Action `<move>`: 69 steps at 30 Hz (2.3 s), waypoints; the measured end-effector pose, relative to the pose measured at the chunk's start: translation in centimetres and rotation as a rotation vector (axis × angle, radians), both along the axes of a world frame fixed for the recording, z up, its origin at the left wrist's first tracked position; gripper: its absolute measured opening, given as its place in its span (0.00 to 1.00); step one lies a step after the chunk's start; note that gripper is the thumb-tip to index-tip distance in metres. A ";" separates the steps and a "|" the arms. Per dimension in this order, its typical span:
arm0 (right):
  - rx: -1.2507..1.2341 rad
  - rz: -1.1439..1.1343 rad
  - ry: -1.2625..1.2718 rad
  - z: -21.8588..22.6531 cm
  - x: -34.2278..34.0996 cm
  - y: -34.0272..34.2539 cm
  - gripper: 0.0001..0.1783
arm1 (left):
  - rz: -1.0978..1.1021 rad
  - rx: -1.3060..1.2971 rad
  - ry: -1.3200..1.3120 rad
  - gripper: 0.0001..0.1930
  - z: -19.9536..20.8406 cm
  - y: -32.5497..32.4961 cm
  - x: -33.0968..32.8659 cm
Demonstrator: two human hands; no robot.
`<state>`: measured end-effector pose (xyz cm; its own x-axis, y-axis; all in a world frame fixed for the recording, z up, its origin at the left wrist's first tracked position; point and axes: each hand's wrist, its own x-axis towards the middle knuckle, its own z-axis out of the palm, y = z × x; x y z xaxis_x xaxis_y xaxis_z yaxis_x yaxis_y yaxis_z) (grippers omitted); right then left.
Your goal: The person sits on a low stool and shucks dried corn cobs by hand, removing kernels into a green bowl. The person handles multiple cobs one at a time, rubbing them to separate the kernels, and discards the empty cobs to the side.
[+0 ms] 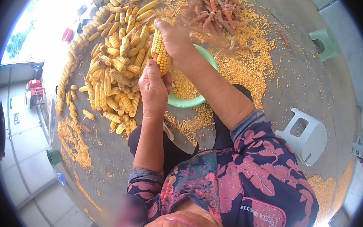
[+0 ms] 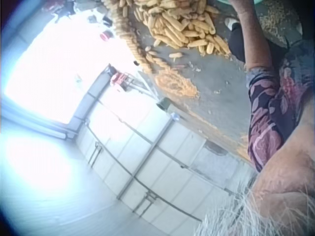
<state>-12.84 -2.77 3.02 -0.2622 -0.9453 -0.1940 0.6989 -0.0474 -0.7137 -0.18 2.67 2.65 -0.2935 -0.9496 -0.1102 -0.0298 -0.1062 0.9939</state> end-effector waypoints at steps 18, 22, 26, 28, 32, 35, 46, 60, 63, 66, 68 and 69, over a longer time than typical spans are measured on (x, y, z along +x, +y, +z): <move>-0.074 -0.091 0.338 0.8 1.4 0.8 0.16 | 0.079 0.250 0.143 0.27 0.5 -0.2 -0.4; -0.070 -0.077 0.330 0.4 1.1 0.5 0.19 | 0.133 0.297 0.149 0.27 0.2 -0.3 -0.6; -0.047 -0.049 0.421 -0.3 0.6 0.3 0.19 | -0.010 0.186 0.071 0.27 0.0 -0.2 -0.6; -0.038 -0.053 0.476 -0.6 0.5 0.2 0.18 | -0.010 0.203 0.091 0.26 0.0 -0.2 -0.4; -0.045 -0.035 0.363 -0.5 0.6 0.2 0.19 | 0.004 0.240 0.161 0.26 -0.3 -0.5 0.1; 0.004 -0.020 0.291 0.6 0.7 0.7 0.19 | 0.095 0.306 0.179 0.24 0.3 -0.4 -0.5; -0.017 -0.047 0.208 0.4 1.2 0.6 0.18 | 0.075 0.136 0.060 0.23 0.0 -0.3 -0.3; 0.061 -0.069 -0.003 0.1 -0.8 -0.2 0.17 | 0.004 -0.210 -0.062 0.19 -0.9 0.0 -0.4; 0.070 -0.043 -0.103 -0.7 -0.3 -0.3 0.16 | 0.104 -0.586 -0.298 0.18 -2.3 -0.4 -0.3; 0.076 -0.072 -0.130 -1.0 0.1 -0.5 0.14 | 0.161 -0.354 -0.201 0.19 -1.9 -1.0 0.2; 0.089 -0.073 -0.144 -1.1 0.8 -0.3 0.13 | 0.184 -0.091 -0.079 0.20 -0.7 -1.1 0.8; 0.089 -0.053 -0.149 -1.2 1.1 -0.3 0.13 | 0.176 0.069 -0.004 0.20 0.2 -1.2 1.3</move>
<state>-11.73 -3.04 1.79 -0.2734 -0.9083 -0.3168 0.7953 -0.0282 -0.6055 1.15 1.48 2.84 -0.1231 -0.9763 -0.1778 -0.0084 -0.1781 0.9840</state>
